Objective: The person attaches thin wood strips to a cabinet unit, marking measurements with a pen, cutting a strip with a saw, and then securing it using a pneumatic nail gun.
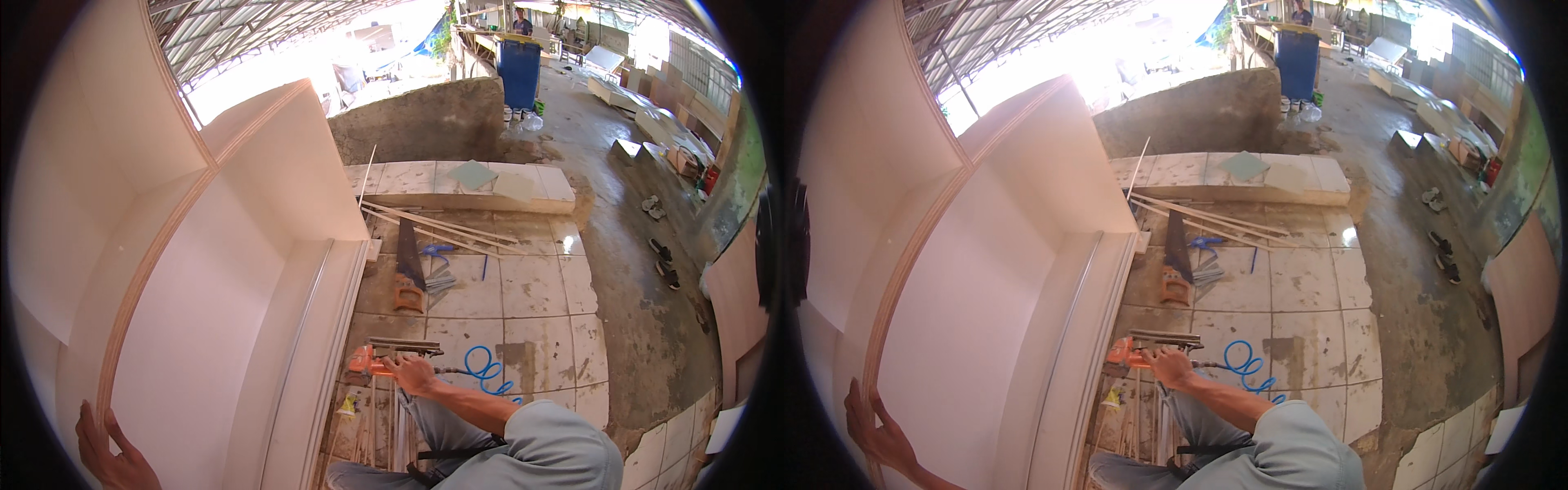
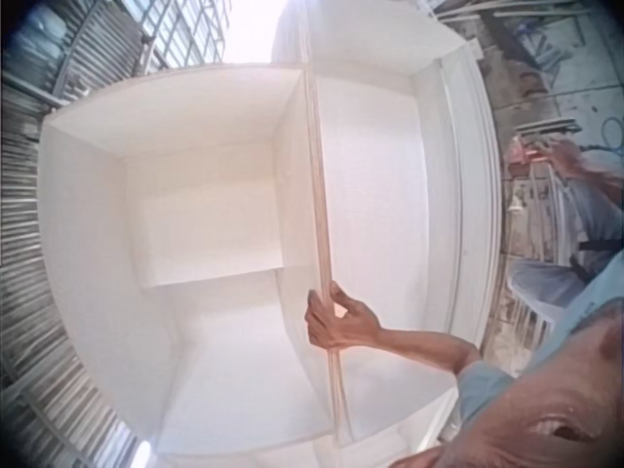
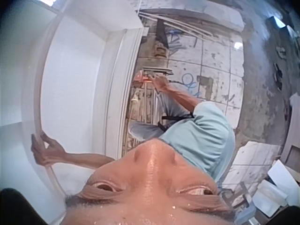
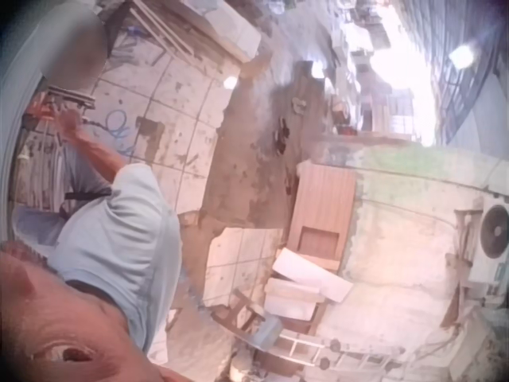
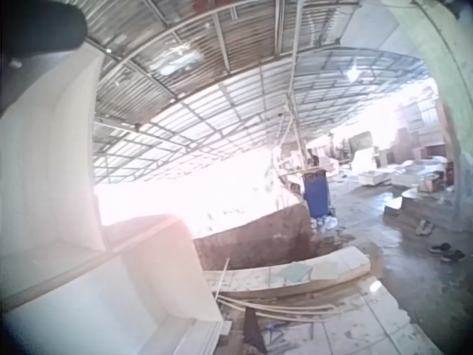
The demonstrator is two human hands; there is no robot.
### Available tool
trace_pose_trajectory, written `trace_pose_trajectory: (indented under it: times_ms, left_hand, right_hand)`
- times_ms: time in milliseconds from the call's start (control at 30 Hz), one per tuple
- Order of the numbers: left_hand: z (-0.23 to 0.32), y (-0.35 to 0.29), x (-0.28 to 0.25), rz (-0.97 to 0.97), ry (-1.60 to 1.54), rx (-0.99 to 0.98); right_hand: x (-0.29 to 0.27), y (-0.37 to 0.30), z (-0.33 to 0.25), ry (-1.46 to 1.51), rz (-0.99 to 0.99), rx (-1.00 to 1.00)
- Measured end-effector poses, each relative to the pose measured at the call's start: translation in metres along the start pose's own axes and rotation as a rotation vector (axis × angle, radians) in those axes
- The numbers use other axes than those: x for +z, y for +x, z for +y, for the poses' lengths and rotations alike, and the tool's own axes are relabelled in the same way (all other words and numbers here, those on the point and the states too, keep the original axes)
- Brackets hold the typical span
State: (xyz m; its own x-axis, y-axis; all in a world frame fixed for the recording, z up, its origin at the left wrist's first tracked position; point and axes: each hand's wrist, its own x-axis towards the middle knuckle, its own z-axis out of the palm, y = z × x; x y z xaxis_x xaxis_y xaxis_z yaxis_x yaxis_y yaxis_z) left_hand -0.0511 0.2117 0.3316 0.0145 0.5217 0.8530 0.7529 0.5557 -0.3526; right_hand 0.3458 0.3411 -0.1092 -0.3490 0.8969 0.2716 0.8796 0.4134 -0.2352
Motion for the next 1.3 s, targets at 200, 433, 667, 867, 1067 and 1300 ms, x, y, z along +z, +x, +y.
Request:
trace_pose_trajectory:
  times_ms: [200, 433, 667, 867, 1067, 1300]
  left_hand:
    - [-0.010, -0.002, 0.007, 0.040, 0.025, 0.056]
    - [-0.010, 0.002, 0.002, 0.006, 0.031, 0.045]
    - [-0.018, 0.000, 0.017, 0.021, 0.007, 0.080]
    - [-0.018, 0.002, 0.011, 0.016, 0.043, 0.074]
    - [-0.015, 0.001, 0.015, 0.023, 0.013, 0.050]
    - [-0.013, 0.002, 0.009, 0.047, 0.023, 0.074]
  right_hand:
    - [-0.006, 0.003, -0.005, 0.003, -0.022, 0.006]
    - [-0.012, 0.003, -0.006, 0.002, 0.020, -0.020]
    - [-0.006, 0.001, -0.001, 0.002, 0.020, 0.002]
    - [-0.015, 0.004, -0.006, 0.044, -0.024, 0.021]
    - [-0.005, 0.003, -0.002, 0.020, -0.032, 0.033]
    - [-0.005, 0.005, -0.004, -0.007, -0.051, 0.045]
